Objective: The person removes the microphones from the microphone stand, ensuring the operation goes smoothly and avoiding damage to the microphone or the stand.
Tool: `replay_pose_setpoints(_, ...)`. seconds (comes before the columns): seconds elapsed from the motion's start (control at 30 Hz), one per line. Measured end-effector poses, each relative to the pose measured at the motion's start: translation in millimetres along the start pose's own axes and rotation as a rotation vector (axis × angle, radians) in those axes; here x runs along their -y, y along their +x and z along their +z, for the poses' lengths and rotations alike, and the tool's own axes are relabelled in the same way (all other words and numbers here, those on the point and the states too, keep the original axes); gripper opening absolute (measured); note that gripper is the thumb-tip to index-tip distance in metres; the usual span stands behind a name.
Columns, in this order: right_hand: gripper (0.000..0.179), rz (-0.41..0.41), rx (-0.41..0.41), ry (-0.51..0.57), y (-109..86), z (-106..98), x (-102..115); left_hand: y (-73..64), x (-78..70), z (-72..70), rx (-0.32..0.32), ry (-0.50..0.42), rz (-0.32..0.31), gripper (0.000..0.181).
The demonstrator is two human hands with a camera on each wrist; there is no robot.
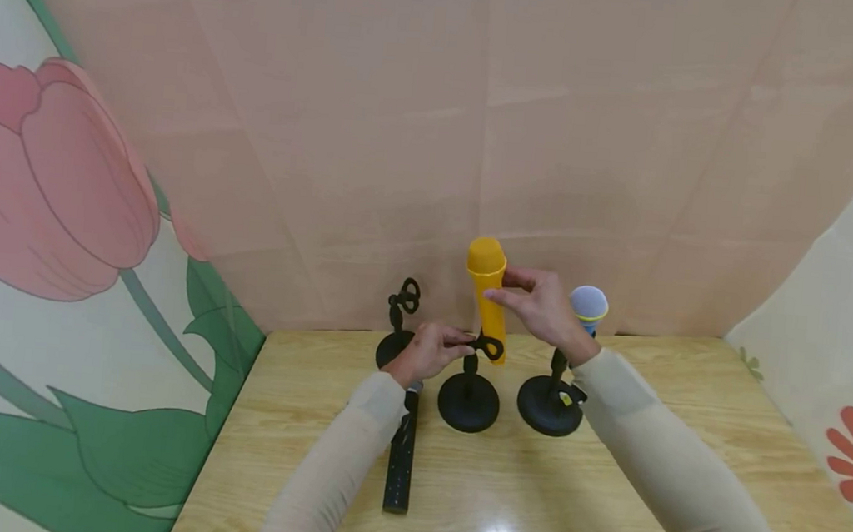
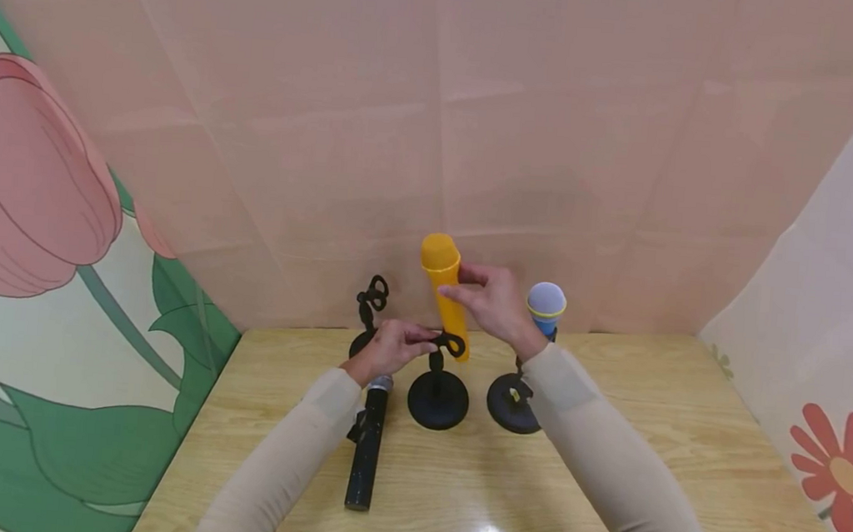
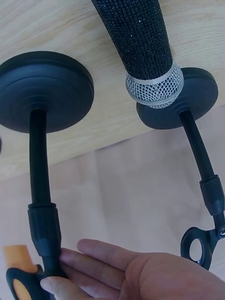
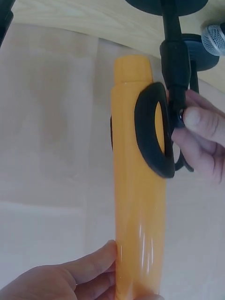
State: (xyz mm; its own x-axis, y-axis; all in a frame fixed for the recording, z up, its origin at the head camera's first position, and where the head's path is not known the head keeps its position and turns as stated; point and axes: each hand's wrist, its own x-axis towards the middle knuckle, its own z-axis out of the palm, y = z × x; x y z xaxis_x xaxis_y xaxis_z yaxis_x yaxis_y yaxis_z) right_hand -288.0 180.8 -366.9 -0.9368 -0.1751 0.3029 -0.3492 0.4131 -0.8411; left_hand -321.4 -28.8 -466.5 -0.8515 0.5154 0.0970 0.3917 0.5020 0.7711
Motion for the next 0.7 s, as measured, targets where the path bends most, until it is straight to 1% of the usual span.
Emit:
replay_pose_setpoints(0.13, 0.047, -0.019, 0.001, 0.009, 3.0, -2.6, 4.9, -0.4, 0.2, 0.1, 0.003, 0.009, 0.013, 0.024)
replay_pose_setpoints(0.3, 0.045, -0.068, 0.001, 0.035, 8.0, -7.4, 14.1, -1.5, -0.3, 1.2, -0.004, 0.024, 0.014, 0.025)
replay_pose_setpoints(0.47, 0.048, -0.059, -0.019, 0.062, 12.0, -17.0, 24.5, -2.4, -0.7, 2.3, -0.018, 0.042, 0.041, 0.025)
replay_pose_setpoints(0.7, 0.048, -0.059, -0.021, 0.095, 12.8, -26.7, 32.8, -5.2, -3.7, 1.6, -0.017, 0.023, 0.017, 0.026)
